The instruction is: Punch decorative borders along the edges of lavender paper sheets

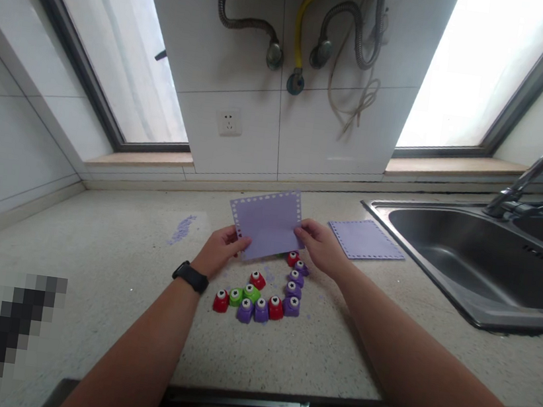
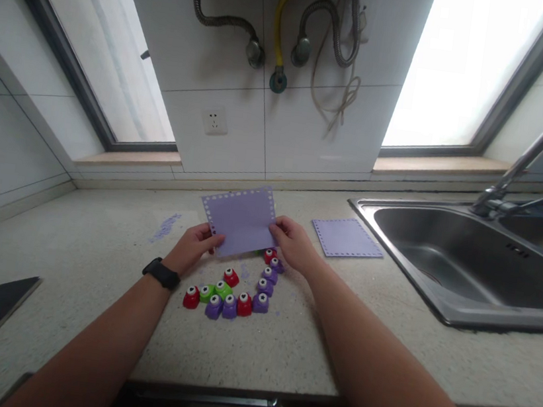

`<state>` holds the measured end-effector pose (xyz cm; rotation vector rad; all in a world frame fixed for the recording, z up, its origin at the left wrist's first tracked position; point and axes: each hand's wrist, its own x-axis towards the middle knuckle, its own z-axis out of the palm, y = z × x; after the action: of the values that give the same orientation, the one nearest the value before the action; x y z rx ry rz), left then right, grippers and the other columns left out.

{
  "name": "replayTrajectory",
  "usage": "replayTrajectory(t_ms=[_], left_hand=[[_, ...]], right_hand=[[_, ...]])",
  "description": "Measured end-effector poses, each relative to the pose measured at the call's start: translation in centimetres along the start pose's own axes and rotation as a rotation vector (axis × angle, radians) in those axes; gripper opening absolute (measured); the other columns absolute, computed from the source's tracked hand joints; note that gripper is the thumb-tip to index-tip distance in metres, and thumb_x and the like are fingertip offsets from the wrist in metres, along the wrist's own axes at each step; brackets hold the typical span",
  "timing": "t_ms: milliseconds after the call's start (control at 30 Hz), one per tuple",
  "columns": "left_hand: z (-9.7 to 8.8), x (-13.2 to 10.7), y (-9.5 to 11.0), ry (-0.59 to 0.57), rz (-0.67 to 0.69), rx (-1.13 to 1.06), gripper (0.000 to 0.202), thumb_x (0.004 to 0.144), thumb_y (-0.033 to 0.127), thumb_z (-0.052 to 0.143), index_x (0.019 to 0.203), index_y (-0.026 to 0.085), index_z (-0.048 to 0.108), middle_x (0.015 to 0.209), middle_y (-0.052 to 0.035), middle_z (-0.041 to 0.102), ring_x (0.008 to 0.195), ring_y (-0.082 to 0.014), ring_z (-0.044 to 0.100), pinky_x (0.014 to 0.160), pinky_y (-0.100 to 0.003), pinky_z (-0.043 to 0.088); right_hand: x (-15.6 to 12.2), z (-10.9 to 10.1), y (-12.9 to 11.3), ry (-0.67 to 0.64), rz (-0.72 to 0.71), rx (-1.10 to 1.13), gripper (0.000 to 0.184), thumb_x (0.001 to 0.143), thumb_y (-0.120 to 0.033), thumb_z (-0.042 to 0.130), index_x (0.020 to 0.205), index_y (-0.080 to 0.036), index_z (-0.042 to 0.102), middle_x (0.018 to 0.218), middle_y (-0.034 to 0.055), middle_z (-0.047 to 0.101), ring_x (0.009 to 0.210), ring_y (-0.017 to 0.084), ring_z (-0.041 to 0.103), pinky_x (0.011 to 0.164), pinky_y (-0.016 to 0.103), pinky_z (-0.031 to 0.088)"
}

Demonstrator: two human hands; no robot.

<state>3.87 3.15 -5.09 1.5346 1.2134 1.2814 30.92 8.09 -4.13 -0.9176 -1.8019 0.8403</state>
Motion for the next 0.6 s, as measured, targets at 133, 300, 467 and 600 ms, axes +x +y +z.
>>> replayTrajectory(t_ms=[133,300,467,600], left_hand=[[0.11,-0.09,-0.16,-0.014,-0.006,0.037,0.032,0.075,0.047,0.079,0.084,0.017,0.074,0.072,-0.0023,0.068,0.062,-0.0156,0.057,0.059,-0.028,0.046],[0.04,-0.12,-0.18,-0.016,-0.006,0.054,0.032,0.077,0.049,0.077,0.087,0.018,0.075,0.074,-0.0027,0.07,0.063,-0.0163,0.058,0.058,-0.028,0.045],[0.01,-0.07,-0.21,-0.012,-0.009,0.059,0.03,0.078,0.047,0.077,0.085,0.018,0.075,0.073,-0.0026,0.07,0.062,-0.0159,0.057,0.057,-0.027,0.045],[0.01,-0.02,-0.19,0.0,-0.011,0.062,0.028,0.077,0.046,0.077,0.082,0.019,0.074,0.072,-0.0022,0.069,0.061,-0.016,0.058,0.057,-0.028,0.045]], right_hand=[[-0.15,-0.04,-0.28,-0.019,0.003,-0.019,0.019,0.09,-0.037,0.057,0.083,-0.021,0.064,0.075,0.0003,0.062,0.071,0.019,0.055,0.068,0.033,0.043],[-0.21,-0.13,-0.24,-0.024,0.011,-0.041,0.02,0.09,-0.038,0.057,0.084,-0.021,0.066,0.076,0.0009,0.064,0.071,0.019,0.056,0.067,0.033,0.044],[-0.23,-0.03,-0.29,-0.03,0.008,-0.046,0.02,0.091,-0.038,0.057,0.085,-0.021,0.066,0.077,0.0011,0.065,0.071,0.019,0.056,0.068,0.033,0.044],[-0.23,0.04,-0.19,-0.031,0.0,-0.039,0.019,0.09,-0.038,0.058,0.086,-0.021,0.066,0.077,0.0008,0.064,0.071,0.019,0.056,0.067,0.033,0.044]])
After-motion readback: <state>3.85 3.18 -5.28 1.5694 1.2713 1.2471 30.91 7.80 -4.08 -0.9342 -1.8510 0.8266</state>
